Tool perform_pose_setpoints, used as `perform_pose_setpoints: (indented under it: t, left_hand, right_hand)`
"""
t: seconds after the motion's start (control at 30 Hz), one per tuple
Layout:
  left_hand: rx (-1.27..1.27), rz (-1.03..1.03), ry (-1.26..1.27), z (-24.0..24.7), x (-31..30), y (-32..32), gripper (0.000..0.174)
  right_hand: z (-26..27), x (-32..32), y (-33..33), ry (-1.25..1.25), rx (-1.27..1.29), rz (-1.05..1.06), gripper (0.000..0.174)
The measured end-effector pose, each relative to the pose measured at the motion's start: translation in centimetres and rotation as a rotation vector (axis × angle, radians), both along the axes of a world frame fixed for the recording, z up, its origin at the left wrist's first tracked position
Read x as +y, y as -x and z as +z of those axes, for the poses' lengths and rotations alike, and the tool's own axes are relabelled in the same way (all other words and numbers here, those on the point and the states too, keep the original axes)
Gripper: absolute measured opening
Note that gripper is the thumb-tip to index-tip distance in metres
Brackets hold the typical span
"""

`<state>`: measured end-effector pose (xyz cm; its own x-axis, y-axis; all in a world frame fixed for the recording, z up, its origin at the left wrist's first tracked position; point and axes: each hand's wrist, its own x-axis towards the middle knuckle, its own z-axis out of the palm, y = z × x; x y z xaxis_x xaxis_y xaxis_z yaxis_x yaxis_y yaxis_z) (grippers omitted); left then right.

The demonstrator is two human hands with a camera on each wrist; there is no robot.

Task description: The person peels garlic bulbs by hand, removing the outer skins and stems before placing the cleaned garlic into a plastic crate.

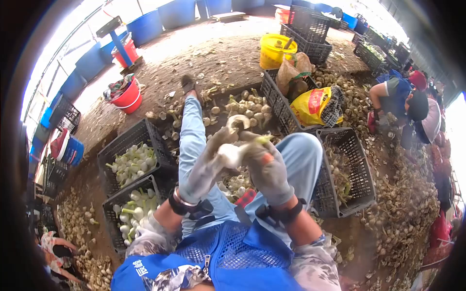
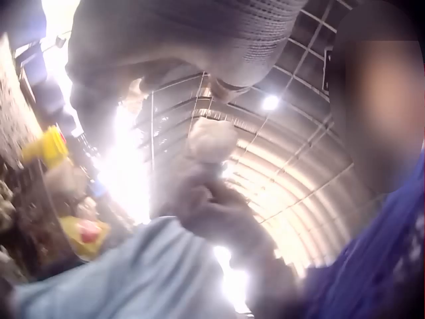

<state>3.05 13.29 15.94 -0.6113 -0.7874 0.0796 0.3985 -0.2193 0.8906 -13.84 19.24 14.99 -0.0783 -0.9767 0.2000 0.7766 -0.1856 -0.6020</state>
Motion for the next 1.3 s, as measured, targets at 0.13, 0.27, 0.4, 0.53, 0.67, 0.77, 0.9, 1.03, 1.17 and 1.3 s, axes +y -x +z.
perform_pose_setpoints:
  t: [0.13, 0.27, 0.4, 0.53, 0.67, 0.77, 0.9, 1.03, 1.17, 1.3]
  left_hand:
    - [-0.042, 0.168, 0.062, 3.2, -4.1, -1.2, 0.051]
    - [-0.254, 0.256, 0.313, 6.8, -9.8, -6.3, 0.066]
    - [-0.348, 0.005, 0.154, 8.7, -15.1, -9.9, 0.061]
    - [-0.775, -0.019, 0.231, 5.8, -21.2, -11.1, 0.035]
    - [-0.937, 0.248, 0.371, 2.8, -23.8, -11.4, 0.025]
    - [-1.067, 0.493, 0.439, -1.3, -26.7, -17.1, 0.021]
    - [-1.456, 0.927, 0.330, -6.1, -28.5, -28.5, 0.022]
    - [-1.737, 1.156, 0.333, -9.9, -27.5, -38.1, 0.026]
    - [-2.172, 1.014, 0.401, -12.1, -27.1, -39.8, 0.035]
    - [-2.049, 0.863, 0.698, -14.3, -28.8, -31.6, 0.051]
  right_hand:
    - [5.3, -2.0, 0.6, 0.031, 0.613, -0.063, 0.051]
    - [6.1, -7.2, 7.5, 0.007, 0.712, -0.275, 0.036]
    - [0.6, -14.8, 14.0, -0.105, 0.989, -0.229, 0.031]
    - [-9.3, -21.8, 15.5, -0.074, 1.846, -0.054, 0.031]
    - [-19.9, -27.3, 12.7, -0.006, 2.109, 0.310, 0.039]
    - [-24.2, -30.8, 9.0, 0.069, 2.259, 0.496, 0.048]
    - [-34.3, -34.8, 5.6, 0.404, 2.199, 0.351, 0.046]
    - [-40.5, -37.1, 3.2, 0.630, 2.155, 0.388, 0.039]
    - [-40.5, -37.4, 3.2, 0.379, 1.696, 0.177, 0.025]
    - [-39.8, -36.5, 2.4, -0.269, 0.780, 0.222, 0.027]
